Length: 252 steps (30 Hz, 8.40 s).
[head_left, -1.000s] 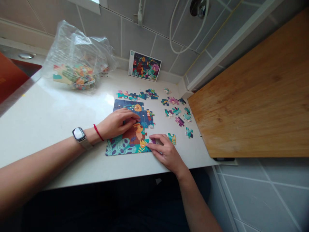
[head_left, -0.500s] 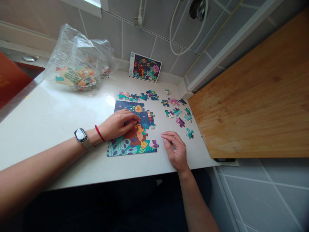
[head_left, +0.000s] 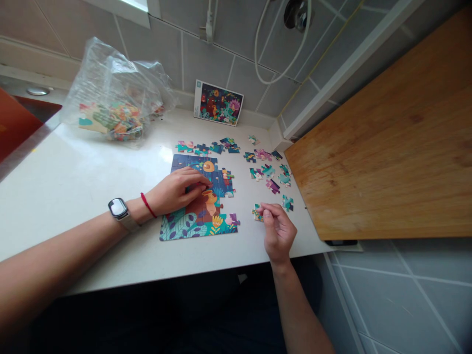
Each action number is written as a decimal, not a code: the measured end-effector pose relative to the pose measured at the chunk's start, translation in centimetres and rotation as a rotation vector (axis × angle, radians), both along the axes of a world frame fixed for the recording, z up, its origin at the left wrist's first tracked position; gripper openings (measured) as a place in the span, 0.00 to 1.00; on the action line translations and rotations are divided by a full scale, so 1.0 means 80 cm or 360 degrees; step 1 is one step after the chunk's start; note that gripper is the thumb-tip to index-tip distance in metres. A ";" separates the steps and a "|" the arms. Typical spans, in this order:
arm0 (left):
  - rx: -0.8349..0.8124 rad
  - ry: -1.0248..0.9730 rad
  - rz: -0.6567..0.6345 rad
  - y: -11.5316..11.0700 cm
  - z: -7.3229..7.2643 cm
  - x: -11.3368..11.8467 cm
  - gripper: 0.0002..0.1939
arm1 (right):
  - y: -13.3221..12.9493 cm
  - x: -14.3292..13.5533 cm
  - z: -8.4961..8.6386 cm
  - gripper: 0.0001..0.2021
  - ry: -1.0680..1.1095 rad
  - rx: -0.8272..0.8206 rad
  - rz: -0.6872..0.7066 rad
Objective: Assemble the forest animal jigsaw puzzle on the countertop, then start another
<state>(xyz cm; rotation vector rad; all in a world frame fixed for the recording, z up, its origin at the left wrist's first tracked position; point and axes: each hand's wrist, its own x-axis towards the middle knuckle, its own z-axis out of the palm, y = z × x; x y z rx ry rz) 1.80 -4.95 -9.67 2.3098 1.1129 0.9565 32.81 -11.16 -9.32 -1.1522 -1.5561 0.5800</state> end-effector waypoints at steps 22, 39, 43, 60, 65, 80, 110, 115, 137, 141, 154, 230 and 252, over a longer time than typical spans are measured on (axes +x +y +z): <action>0.0034 -0.0021 -0.0026 0.001 -0.002 0.000 0.13 | 0.006 -0.002 0.005 0.09 0.0207 -0.0059 -0.0206; 0.0067 0.0006 -0.0052 0.001 -0.001 -0.001 0.13 | 0.006 -0.005 0.007 0.08 0.0148 -0.0164 -0.0057; 0.0066 0.0026 -0.0084 0.001 -0.001 -0.001 0.13 | 0.006 -0.004 0.006 0.08 0.0140 -0.0170 -0.0016; 0.0115 0.0062 -0.0104 0.001 -0.002 -0.001 0.14 | 0.009 -0.002 0.001 0.09 -0.0017 -0.0256 0.0214; 0.0090 0.0052 -0.0102 0.002 -0.004 -0.001 0.15 | 0.010 -0.004 0.004 0.09 -0.0023 -0.0263 0.0209; 0.0116 0.0125 -0.0128 0.000 -0.004 0.001 0.12 | 0.015 -0.007 -0.001 0.10 -0.0129 -0.0253 0.0120; 0.0091 0.0167 -0.0088 -0.004 -0.002 0.006 0.12 | 0.294 -0.098 0.007 0.29 -0.1228 -0.0305 0.0269; 0.0131 0.0160 -0.0082 -0.004 -0.003 0.007 0.13 | 0.309 -0.093 0.010 0.35 -0.1263 -0.0444 0.0191; 0.0121 0.0075 -0.0133 -0.003 -0.005 0.004 0.11 | 0.269 0.037 -0.003 0.20 -0.1244 -0.0145 0.0191; 0.0156 -0.0012 -0.0137 -0.002 -0.003 0.003 0.11 | 0.280 0.034 -0.004 0.20 -0.1249 -0.0216 0.0195; 0.0113 -0.0048 -0.0171 -0.008 0.008 0.005 0.10 | 0.277 0.047 -0.027 0.21 -0.1142 -0.0080 0.0090; -0.0115 0.0562 -0.0535 -0.039 0.033 0.028 0.11 | 0.265 0.065 0.002 0.21 -0.0628 -0.0211 -0.0400; -0.0149 0.0533 -0.0549 -0.035 0.031 0.027 0.12 | 0.272 0.079 -0.036 0.25 -0.1126 -0.0483 -0.0427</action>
